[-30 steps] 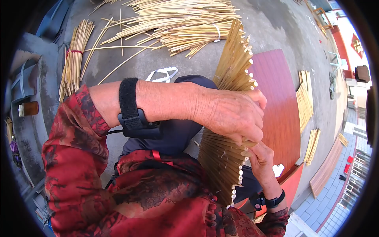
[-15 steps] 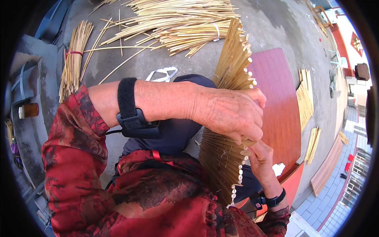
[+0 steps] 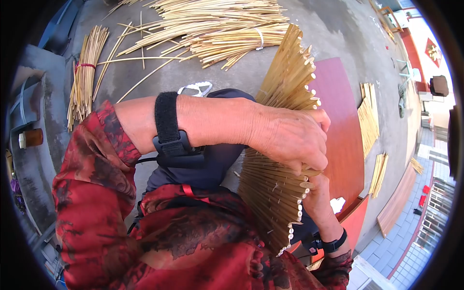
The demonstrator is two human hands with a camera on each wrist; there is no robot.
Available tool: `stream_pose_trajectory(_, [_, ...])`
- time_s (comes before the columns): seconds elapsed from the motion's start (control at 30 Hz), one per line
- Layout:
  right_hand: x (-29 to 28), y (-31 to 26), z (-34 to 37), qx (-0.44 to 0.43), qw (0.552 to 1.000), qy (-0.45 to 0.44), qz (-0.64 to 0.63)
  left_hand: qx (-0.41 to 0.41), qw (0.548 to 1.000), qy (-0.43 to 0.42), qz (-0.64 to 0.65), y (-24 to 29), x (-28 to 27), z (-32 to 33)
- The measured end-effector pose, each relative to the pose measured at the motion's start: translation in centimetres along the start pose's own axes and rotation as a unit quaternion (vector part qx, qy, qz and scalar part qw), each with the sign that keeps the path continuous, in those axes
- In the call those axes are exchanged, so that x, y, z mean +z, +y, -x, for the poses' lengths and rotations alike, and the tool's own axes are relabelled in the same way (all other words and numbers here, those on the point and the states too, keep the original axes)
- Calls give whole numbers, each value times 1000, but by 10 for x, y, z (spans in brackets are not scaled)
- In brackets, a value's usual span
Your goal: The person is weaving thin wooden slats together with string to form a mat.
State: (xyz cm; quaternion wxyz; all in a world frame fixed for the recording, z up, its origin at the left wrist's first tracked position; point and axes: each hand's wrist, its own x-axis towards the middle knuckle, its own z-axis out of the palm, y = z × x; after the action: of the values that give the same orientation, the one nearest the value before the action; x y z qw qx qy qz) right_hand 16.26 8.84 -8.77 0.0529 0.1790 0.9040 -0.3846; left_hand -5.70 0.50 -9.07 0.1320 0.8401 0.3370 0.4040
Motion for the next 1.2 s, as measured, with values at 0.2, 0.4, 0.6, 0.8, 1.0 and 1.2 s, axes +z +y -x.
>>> stream_pose_trajectory(0.2, [-8,4,1,-25,1000,7,-15,7,1000,-17,9,-4,2,-7])
stream_pose_trajectory(0.4, [-10,-7,0,-22,999,-3,-32,9,1000,-12,-4,-3,4,-4])
stream_pose_trajectory(0.6, [-3,-12,1,9,999,24,-36,0,1000,-7,-9,2,1,0])
stream_pose_trajectory(0.8, [2,-13,-1,21,999,21,-41,-2,1000,12,12,5,-1,3])
stream_pose_trajectory(1.0, [5,-20,-5,39,998,16,-38,-3,1000,8,28,6,-4,2])
stream_pose_trajectory(1.2, [10,-23,-7,69,997,-9,-38,7,1000,17,21,4,-2,3])
